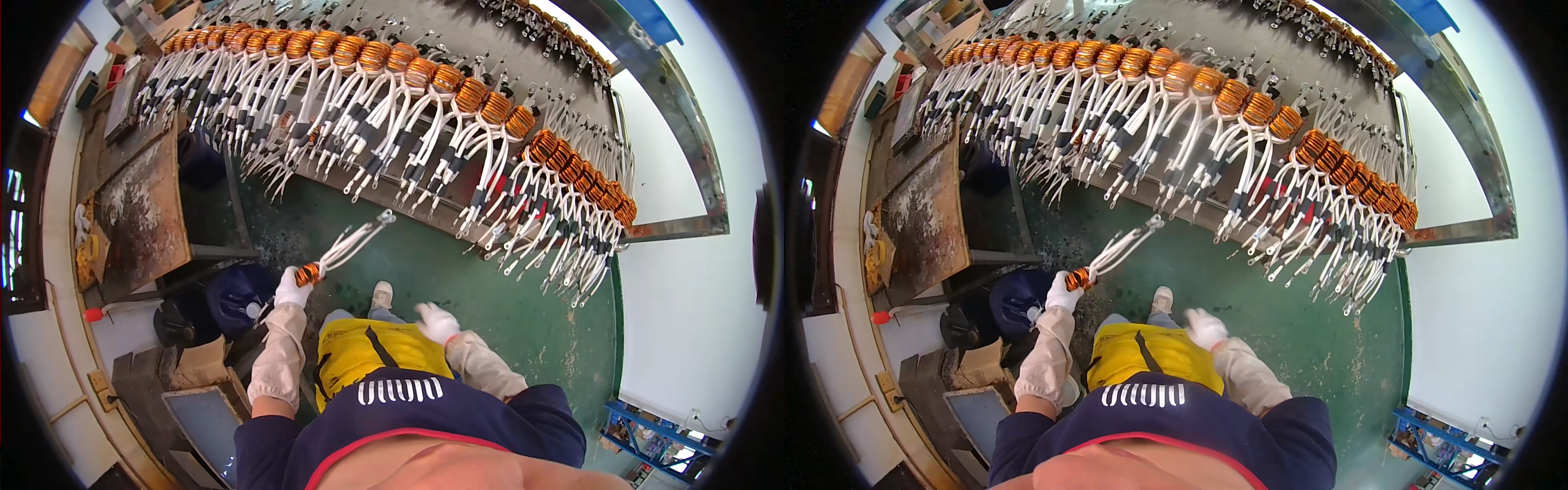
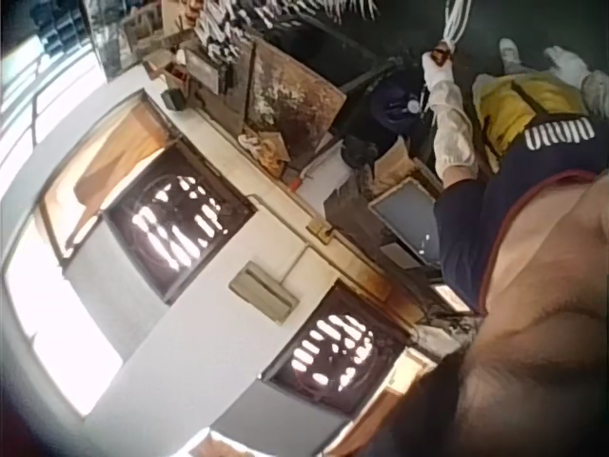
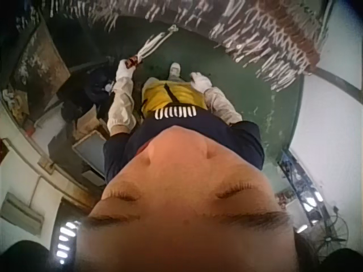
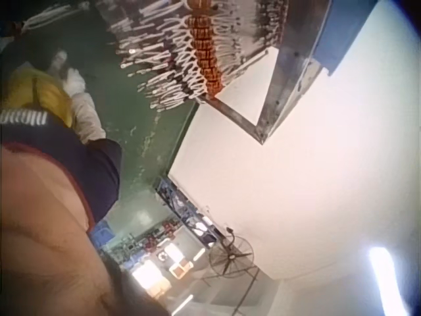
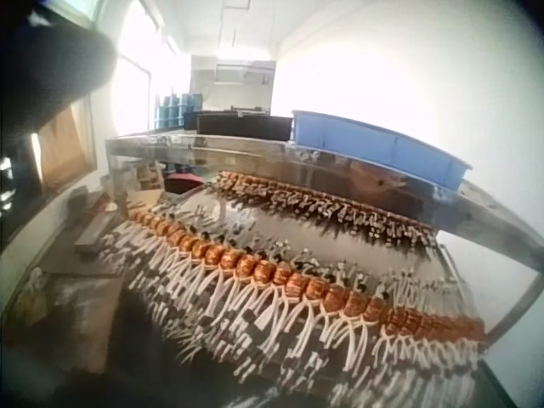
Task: The person repeatedly picks up a copper-wound electrical component, places it into a red fixture, and dips the white wire ends into a heated bath, producing visible steam. They then remove the component and hang it on a metal rack alongside other finished units.
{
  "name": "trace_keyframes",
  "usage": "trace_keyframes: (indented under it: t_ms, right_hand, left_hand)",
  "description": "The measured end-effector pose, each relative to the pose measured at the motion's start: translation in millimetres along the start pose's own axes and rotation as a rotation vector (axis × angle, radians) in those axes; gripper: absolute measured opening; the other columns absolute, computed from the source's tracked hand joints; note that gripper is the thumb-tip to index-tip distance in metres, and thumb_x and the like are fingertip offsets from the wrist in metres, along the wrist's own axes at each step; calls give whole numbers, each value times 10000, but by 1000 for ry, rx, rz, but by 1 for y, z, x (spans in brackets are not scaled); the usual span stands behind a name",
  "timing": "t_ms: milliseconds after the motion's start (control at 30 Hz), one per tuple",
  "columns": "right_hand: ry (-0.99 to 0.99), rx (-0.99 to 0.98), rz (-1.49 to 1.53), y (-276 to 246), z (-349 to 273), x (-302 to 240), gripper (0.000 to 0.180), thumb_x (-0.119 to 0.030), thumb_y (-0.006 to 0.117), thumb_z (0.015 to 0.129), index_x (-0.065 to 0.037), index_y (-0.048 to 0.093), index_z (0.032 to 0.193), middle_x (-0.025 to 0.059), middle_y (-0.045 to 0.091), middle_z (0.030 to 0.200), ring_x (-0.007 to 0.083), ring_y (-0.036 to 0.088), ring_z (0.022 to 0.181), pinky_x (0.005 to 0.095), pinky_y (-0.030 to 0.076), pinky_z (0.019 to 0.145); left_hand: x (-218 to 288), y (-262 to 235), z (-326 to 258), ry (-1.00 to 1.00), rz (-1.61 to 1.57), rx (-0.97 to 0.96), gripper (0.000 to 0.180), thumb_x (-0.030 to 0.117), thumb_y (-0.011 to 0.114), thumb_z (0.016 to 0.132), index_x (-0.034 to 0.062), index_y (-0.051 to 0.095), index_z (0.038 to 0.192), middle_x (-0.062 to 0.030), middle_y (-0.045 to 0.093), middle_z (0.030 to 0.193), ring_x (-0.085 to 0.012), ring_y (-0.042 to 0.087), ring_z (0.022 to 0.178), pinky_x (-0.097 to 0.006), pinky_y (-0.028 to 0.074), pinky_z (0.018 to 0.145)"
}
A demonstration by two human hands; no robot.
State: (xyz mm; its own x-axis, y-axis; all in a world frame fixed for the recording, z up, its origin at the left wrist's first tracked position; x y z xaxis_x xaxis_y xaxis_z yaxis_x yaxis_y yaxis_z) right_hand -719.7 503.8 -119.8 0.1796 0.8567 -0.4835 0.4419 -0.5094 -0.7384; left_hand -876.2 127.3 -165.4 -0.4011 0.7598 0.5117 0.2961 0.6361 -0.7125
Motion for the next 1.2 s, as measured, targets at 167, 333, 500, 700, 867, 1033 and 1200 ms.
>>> trace_keyframes:
  t_ms: [167,333,500,700,867,1033,1200]
  right_hand:
    - [361,-123,29,35,-47,94,447,-330,632,849,-75,586,1213,216,642,1157,387,628,1074,456,511,906]
    - [620,54,178,59,-75,101,440,-333,630,853,-51,605,1190,225,665,1135,374,637,1084,441,512,923]
    - [728,133,301,99,-104,70,390,-316,620,861,-64,628,1159,200,698,1064,364,662,1045,443,519,909]
    - [929,144,382,143,-134,42,416,-314,555,904,-104,578,1263,204,690,1122,384,654,1068,453,509,924]
    - [1094,122,457,161,-154,34,474,-365,556,918,-135,544,1332,199,683,1150,363,651,1093,453,507,935]
    - [1138,97,480,146,-151,27,461,-337,514,933,-75,540,1311,238,668,1170,399,633,1110,473,485,954]
    - [1115,77,466,152,-151,30,450,-322,514,927,-79,550,1304,236,664,1179,405,629,1112,481,483,956]
  left_hand:
    - [61,-3,89,80,-46,22,597,216,806,720,107,561,1253,-170,675,1139,-326,652,1097,-377,506,933]
    - [134,12,201,244,-208,118,576,232,817,710,99,576,1216,-168,665,1128,-343,638,1081,-407,498,927]
    - [188,36,229,519,495,133,315,225,618,897,107,657,1187,-168,679,1115,-376,629,1078,-447,524,885]
    - [192,22,166,875,619,335,324,205,600,902,114,649,1209,-159,684,1114,-355,635,1082,-450,530,885]
    - [198,18,149,969,634,404,333,188,585,906,121,642,1228,-152,688,1113,-338,640,1086,-452,535,885]
    - [201,7,133,1007,651,439,345,171,571,910,127,635,1247,-145,692,1111,-320,645,1090,-454,541,886]
    - [203,0,124,1038,659,447,358,154,556,915,133,628,1265,-137,696,1110,-302,650,1094,-457,546,886]
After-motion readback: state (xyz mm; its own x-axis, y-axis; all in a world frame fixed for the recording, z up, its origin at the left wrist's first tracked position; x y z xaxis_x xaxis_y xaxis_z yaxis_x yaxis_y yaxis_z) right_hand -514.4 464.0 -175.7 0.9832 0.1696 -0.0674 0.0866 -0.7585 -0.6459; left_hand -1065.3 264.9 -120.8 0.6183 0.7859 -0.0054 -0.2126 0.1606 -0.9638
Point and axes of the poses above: each hand's wrist, its own z-axis towards the middle knuckle, its own y-axis out of the palm, x = y × z, the point moved 5 cm from there along z, towards the middle knuckle
